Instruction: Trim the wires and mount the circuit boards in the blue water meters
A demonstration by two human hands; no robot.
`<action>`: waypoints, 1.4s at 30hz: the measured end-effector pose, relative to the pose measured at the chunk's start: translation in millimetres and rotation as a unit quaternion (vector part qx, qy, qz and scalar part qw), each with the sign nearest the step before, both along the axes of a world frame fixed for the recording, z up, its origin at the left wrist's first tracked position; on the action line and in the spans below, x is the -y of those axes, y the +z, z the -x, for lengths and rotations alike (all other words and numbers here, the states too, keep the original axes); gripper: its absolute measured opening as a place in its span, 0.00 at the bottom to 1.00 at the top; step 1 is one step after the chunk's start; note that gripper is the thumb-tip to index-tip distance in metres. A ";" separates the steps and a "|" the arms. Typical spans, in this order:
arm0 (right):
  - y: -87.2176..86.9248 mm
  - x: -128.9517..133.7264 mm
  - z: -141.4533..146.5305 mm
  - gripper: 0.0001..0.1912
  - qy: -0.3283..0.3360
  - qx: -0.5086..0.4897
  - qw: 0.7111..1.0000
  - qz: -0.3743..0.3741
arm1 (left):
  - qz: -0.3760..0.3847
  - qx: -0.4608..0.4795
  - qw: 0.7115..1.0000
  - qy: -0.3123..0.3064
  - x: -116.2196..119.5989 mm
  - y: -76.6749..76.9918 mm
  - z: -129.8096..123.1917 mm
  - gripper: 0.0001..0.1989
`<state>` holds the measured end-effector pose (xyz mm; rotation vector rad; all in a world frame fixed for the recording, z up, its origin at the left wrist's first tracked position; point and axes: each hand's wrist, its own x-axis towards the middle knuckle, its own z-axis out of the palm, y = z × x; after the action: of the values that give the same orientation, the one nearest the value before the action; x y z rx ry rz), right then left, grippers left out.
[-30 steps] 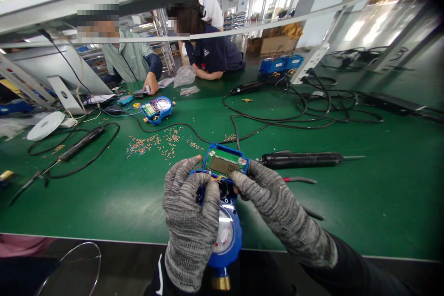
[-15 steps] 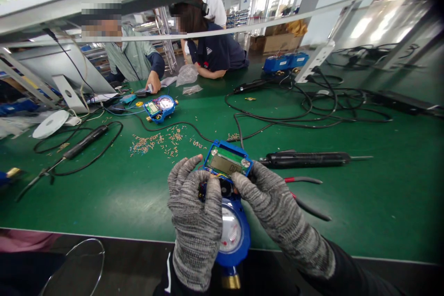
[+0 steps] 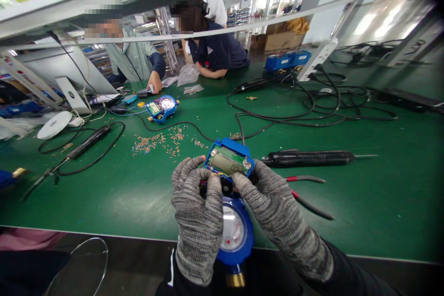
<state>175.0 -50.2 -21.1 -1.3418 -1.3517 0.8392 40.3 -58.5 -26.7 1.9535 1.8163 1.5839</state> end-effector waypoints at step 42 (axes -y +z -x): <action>1.4 0.2 -1.0 0.09 0.001 0.008 0.999 -0.036 | 0.018 0.022 0.999 -0.021 2.2 -2.5 -1.4 0.05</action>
<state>176.0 -50.4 -19.7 -1.2949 -1.3833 0.7747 41.7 -60.7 -29.1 1.9135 1.7639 1.5582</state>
